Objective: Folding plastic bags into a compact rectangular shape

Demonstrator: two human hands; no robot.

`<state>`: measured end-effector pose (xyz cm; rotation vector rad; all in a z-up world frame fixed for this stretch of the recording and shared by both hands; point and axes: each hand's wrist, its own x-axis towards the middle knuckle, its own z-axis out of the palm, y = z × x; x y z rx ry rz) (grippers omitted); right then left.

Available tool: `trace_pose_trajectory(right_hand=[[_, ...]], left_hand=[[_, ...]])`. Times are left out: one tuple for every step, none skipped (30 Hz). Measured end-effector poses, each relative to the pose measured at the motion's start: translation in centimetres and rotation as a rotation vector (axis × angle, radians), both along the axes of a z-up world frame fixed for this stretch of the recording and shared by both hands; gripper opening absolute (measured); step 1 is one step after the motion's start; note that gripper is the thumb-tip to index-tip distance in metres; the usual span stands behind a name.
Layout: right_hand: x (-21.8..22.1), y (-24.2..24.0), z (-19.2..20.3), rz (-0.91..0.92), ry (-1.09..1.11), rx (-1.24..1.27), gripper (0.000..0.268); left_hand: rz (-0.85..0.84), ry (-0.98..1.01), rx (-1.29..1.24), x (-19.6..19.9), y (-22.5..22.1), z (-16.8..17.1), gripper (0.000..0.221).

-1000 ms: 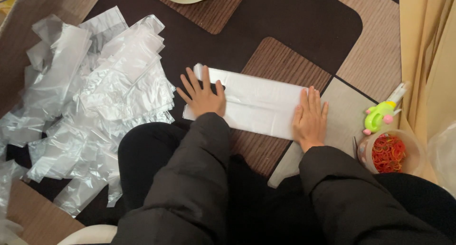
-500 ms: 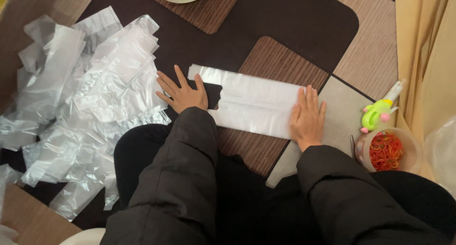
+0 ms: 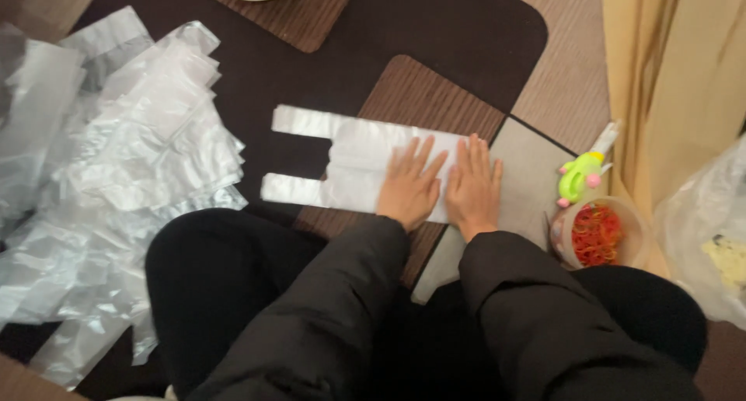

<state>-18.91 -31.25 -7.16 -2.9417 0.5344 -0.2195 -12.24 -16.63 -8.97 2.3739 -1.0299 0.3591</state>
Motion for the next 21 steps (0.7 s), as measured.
trace_pose_trajectory(right_hand=[[0.0,-0.1,0.2,-0.005,0.003,-0.003,0.057],[0.0,-0.1,0.5,-0.006,0.002,0.01,0.057],[0.1,0.4,0.6,-0.01,-0.004,0.032,0.057],[-0.5,0.5,0.6,-0.018,-0.004,0.038,0.057],[-0.3,0.4,0.6,-0.016,0.001,0.039,0.057],[-0.1,0.4,0.5,-0.015,0.006,0.04,0.057],[-0.1,0.5,0.8,-0.017,0.005,0.04,0.057],[0.0,0.6,1.0,-0.023,0.016,0.047,0.057],[-0.1,0.7,1.1,-0.026,0.03,0.054,0.057],[-0.1,0.6,1.2,-0.025,0.032,0.055,0.057],[-0.1,0.7,1.2,-0.031,0.036,0.071,0.058],[-0.2,0.7,1.2,-0.037,0.041,0.088,0.058],[-0.1,0.8,1.4,-0.038,0.039,0.09,0.058],[-0.1,0.9,1.5,-0.045,0.056,0.107,0.058],[0.0,0.8,1.7,-0.053,0.071,0.122,0.058],[0.0,0.9,1.7,-0.055,0.069,0.123,0.058],[0.0,0.8,1.7,-0.054,0.079,0.12,0.058],[0.0,0.8,1.7,-0.053,0.089,0.117,0.058],[-0.1,0.7,1.7,-0.052,0.092,0.115,0.058],[-0.2,0.6,1.7,-0.047,0.098,0.116,0.058],[-0.1,0.6,1.7,-0.042,0.102,0.118,0.059]], left_hand=[[-0.005,0.003,-0.003,0.2,0.3,0.4,0.058],[0.036,0.079,0.033,0.5,0.5,0.9,0.059],[0.075,0.151,0.078,0.9,1.4,1.4,0.061],[0.068,0.151,0.084,1.1,2.4,1.4,0.061],[0.143,0.2,0.133,2.1,3.2,1.5,0.061],[0.218,0.249,0.181,3.1,4.1,1.7,0.061],[0.217,0.248,0.182,3.8,5.0,1.7,0.061],[0.307,0.18,0.225,4.6,5.9,1.7,0.062],[0.401,0.113,0.27,5.1,6.8,1.6,0.063],[0.402,0.114,0.271,5.8,7.7,1.5,0.063],[0.45,0.099,0.258,6.4,8.6,1.4,0.063],[0.498,0.084,0.246,7.0,9.5,1.4,0.064],[0.497,0.082,0.247,7.2,10.0,2.4,0.064],[0.483,0.236,0.334,7.4,10.5,3.4,0.064],[0.467,0.391,0.418,7.7,10.9,4.4,0.064],[0.465,0.389,0.418,7.7,10.9,4.8,0.064],[0.469,0.418,0.431,7.7,10.8,5.2,0.065],[0.472,0.447,0.444,7.6,10.7,5.5,0.066],[0.472,0.45,0.442,7.6,10.7,5.5,0.066],[0.473,0.448,0.43,7.5,10.6,5.6,0.066],[0.474,0.442,0.418,7.6,10.7,5.6,0.065]])
